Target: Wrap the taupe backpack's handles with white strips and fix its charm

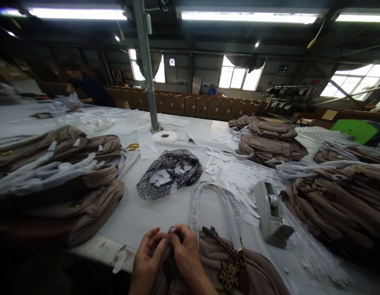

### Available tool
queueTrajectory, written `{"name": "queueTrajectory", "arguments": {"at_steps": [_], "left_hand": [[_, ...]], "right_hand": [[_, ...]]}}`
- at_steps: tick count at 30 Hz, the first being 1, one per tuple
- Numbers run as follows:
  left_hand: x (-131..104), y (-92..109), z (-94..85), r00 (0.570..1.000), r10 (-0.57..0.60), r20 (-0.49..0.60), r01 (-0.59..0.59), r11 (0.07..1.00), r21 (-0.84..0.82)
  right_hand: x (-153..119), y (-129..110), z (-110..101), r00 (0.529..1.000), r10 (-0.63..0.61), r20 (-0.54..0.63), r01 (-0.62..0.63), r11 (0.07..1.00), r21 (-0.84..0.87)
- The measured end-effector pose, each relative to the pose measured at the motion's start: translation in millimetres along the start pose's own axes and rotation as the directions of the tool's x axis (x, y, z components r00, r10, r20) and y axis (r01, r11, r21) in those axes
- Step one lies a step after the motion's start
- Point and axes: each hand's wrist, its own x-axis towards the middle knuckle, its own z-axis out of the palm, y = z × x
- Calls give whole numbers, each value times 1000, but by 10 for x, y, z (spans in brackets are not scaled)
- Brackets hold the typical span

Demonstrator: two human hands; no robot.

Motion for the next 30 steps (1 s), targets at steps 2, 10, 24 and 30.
{"name": "queueTrajectory", "arguments": {"at_steps": [2, 10, 24, 30], "left_hand": [[59, 43, -31, 993, -53, 101, 59, 996, -60], [101, 83, -49, 981, -136, 141, 145, 988, -56], [-96, -95, -44, 553, 680, 481, -766, 188, 615], [-143, -125, -115, 846, 450, 286, -533, 732, 425]], "right_hand": [[0, 14, -7, 1000, -20, 10, 20, 1000, -23], [-2, 9, 16, 1000, -8, -3, 8, 999, -47], [131, 79, 73, 964, 205, -169, -183, 974, 136], [95, 54, 61, 982, 138, -129, -116, 979, 170]]}}
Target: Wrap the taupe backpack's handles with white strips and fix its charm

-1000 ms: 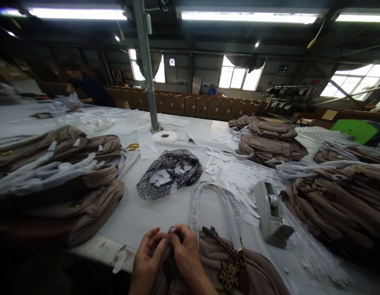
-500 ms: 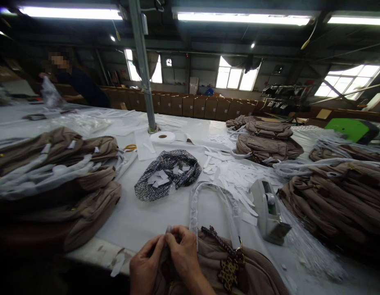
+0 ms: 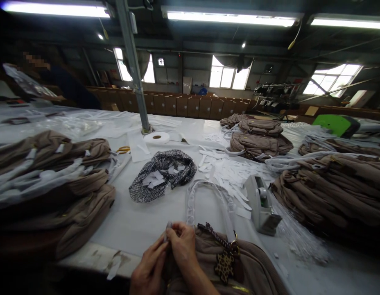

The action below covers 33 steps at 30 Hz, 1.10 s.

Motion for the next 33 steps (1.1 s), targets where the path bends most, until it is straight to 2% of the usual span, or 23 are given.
{"name": "queueTrajectory", "arguments": {"at_steps": [1, 3, 4, 5, 6, 8, 12, 16, 21, 26, 30, 32, 33], "left_hand": [[22, -4, -8, 984, -179, -17, 176, 977, -120], [108, -10, -26, 874, -486, 15, 465, 824, -323], [166, -11, -34, 819, -572, 50, 542, 742, -395], [225, -12, -43, 784, -614, 88, 582, 679, -447], [281, -11, -53, 770, -625, 127, 599, 640, -480], [368, -4, -76, 776, -596, 206, 608, 620, -497], [405, 36, -122, 818, -482, 313, 574, 661, -483], [354, 76, -121, 859, -443, 258, 512, 728, -456], [315, 91, -87, 868, -469, 162, 493, 783, -379], [331, 106, -74, 900, -405, 164, 436, 817, -376], [312, 51, -56, 903, -407, 138, 430, 839, -333], [295, -32, -22, 899, -422, 121, 439, 857, -271], [289, -83, 6, 900, -420, 119, 436, 869, -234]], "right_hand": [[-4, 2, -7, 1000, -8, 26, 8, 1000, 16], [-10, 13, -27, 997, -23, 77, 20, 999, 46], [-12, 21, -38, 995, -30, 99, 23, 998, 62], [-14, 28, -50, 992, -36, 118, 27, 997, 77], [-16, 33, -61, 990, -42, 136, 30, 996, 90], [-18, 35, -78, 986, -55, 155, 40, 994, 99], [-21, 23, -87, 985, -72, 159, 63, 996, 61], [-30, 31, -81, 985, -92, 144, 96, 995, -22], [-31, 20, -116, 982, -147, 120, 161, 981, -113], [-17, 27, -111, 980, -173, 96, 185, 973, -135], [-98, -14, -40, 980, -194, 46, 199, 956, -214], [-111, -111, -138, 975, -217, 37, 219, 940, -262], [-99, -186, -263, 973, -231, 22, 228, 931, -287]]}}
